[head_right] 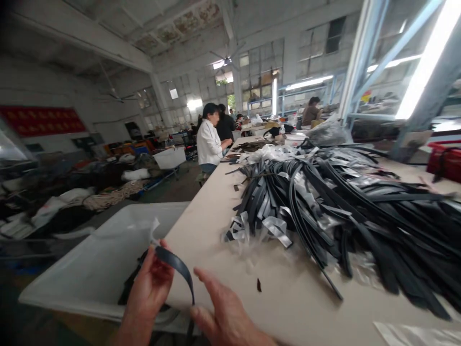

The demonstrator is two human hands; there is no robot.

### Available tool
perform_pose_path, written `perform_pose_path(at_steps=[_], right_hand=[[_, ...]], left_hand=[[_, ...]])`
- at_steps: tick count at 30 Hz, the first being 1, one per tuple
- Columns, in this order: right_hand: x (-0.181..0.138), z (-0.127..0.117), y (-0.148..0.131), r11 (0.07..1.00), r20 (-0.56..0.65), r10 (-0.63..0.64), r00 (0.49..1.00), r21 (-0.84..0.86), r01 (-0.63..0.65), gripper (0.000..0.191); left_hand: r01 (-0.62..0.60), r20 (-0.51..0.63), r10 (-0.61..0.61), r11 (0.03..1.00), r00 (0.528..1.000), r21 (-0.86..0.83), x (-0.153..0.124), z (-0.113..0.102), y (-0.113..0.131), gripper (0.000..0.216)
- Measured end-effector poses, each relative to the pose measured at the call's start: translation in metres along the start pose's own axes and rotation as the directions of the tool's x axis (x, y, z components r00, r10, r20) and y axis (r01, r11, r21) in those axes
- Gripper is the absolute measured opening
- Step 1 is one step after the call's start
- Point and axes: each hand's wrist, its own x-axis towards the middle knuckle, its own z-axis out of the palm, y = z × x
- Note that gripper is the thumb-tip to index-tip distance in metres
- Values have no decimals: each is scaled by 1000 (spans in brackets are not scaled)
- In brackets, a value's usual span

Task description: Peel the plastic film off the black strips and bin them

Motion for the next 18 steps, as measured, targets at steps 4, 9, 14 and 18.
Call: perform_pose_path(at_steps=[4, 9, 14, 18], right_hand=[[9, 37, -5, 914, 222, -41, 974, 402, -53, 50], [15, 30, -4, 816, 328, 204, 922, 463, -345, 56], [26, 9, -24, 941, 20, 282, 959, -199, -272, 34], [46, 15, -35, 894, -27, 203, 979, -404, -196, 32]], left_hand=[[-33, -48, 34, 999, 998, 28, 1, -14, -12, 20], [-178, -53, 179, 983, 982, 36, 12, -36, 1, 17], [-108, -36, 110, 993, 993, 53, 5, -58, -22, 6], [33, 62, -40, 994, 997, 108, -4, -68, -53, 23]])
